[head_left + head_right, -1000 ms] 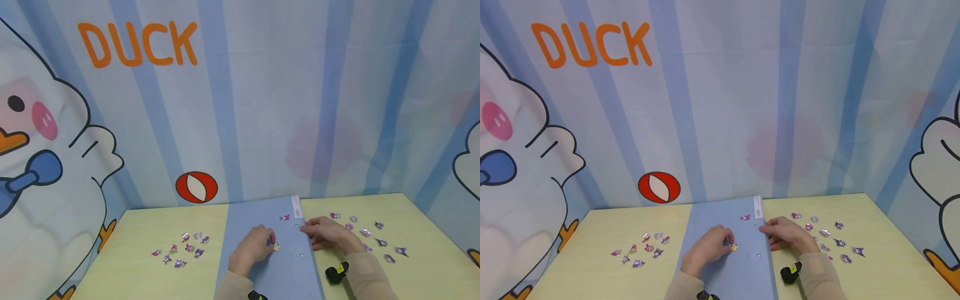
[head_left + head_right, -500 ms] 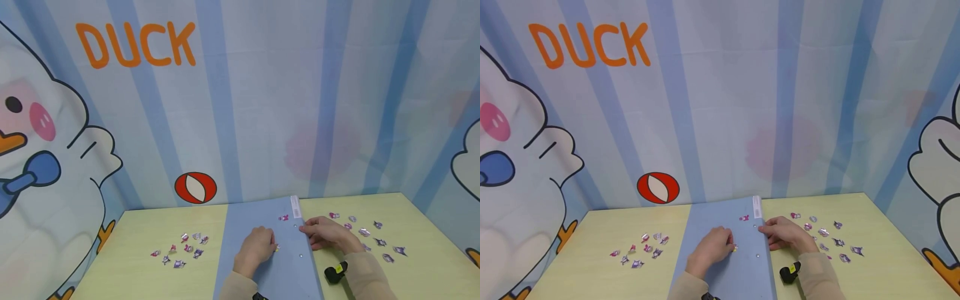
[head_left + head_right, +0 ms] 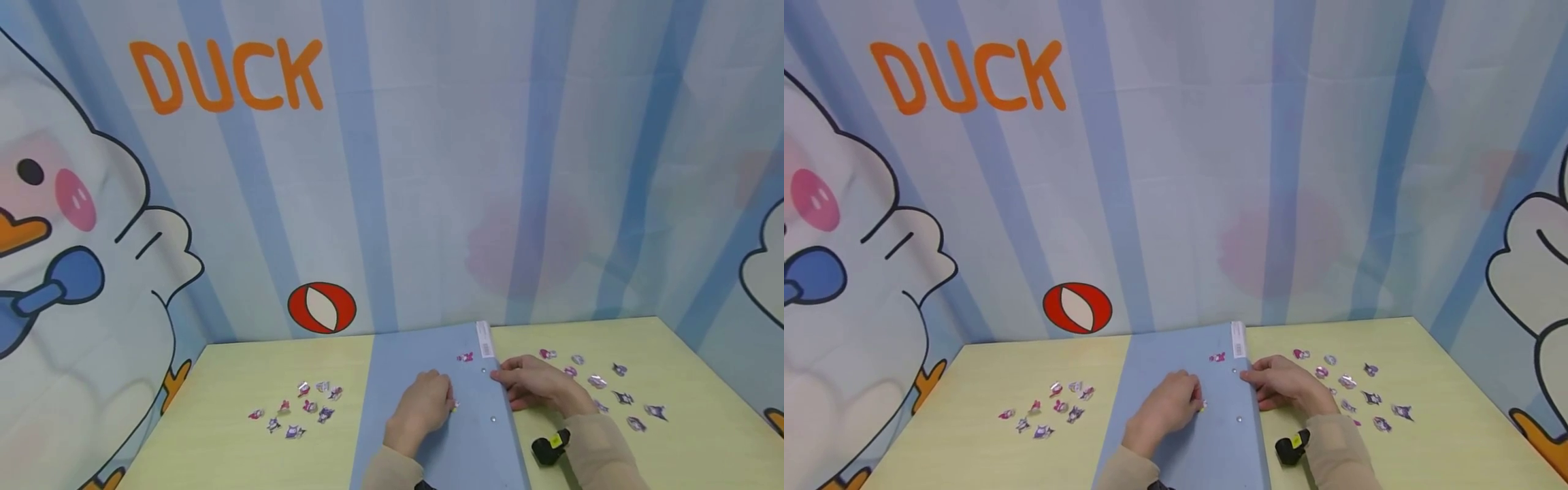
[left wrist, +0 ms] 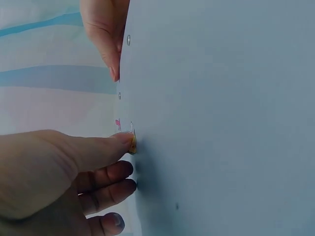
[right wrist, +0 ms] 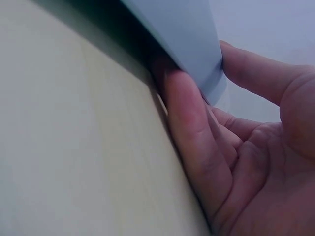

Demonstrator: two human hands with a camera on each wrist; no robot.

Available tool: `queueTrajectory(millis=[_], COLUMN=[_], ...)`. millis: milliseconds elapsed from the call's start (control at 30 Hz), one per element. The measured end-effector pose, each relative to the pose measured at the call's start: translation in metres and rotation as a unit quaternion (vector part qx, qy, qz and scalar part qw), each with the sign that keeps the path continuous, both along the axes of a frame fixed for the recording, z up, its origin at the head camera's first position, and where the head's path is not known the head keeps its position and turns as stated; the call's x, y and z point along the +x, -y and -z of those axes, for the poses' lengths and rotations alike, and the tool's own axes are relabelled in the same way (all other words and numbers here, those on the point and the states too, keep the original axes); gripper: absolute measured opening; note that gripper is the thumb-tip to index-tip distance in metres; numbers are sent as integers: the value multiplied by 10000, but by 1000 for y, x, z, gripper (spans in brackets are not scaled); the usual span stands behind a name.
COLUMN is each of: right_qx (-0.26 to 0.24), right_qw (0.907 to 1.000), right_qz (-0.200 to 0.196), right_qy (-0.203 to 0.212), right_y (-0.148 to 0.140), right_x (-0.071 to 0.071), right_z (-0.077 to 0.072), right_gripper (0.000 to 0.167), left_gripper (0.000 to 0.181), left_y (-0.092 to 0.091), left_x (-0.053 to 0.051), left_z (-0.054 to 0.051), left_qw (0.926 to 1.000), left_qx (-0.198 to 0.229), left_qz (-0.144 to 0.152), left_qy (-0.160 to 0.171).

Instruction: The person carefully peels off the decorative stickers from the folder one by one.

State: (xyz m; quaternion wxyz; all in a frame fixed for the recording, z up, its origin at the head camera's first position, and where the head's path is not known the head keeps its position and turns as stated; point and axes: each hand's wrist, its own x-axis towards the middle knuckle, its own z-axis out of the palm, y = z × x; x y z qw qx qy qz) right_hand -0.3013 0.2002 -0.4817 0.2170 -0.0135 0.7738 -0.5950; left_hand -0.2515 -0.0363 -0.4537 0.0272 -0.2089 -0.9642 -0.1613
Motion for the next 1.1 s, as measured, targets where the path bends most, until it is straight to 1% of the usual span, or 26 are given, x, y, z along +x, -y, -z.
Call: queueTrajectory(millis=[167,367,467,567,700,833,1000,1100], right_qx=[-5,-3,-5,-26,-24,46,84,62], right_qw=[10000,10000,10000,10000,10000,10000,9999,10000], right_qz=[5,32,24,-2,-9,58,80,59], right_qy=[3,-5,-14,-17,-14,-28,-20,-5], right_y=[0,0,0,0,0,1,1,1], right_x=[-1,0,0,0,1,2,1,0], right_z=[-1,-1,-1,0,0,0,1,2], right_gripper=[35,35,35,34,33,34,36,36], left_gripper=[24,20,20,22,22,21,19,18], left_y=[1,3,8,18,39,68,111,140], left_x=[0,-1,-1,-1,0,-3,-7,-10], left_z=[-4,-12,-15,-18,-23,-25,-24,-22], left_qw=[9998,9985,9977,9972,9957,9939,9912,9901], left_qx=[92,474,638,725,834,945,990,954], left_qz=[152,256,237,128,-4,-155,-531,-786], left_qy=[-45,-7,-3,139,411,555,699,661])
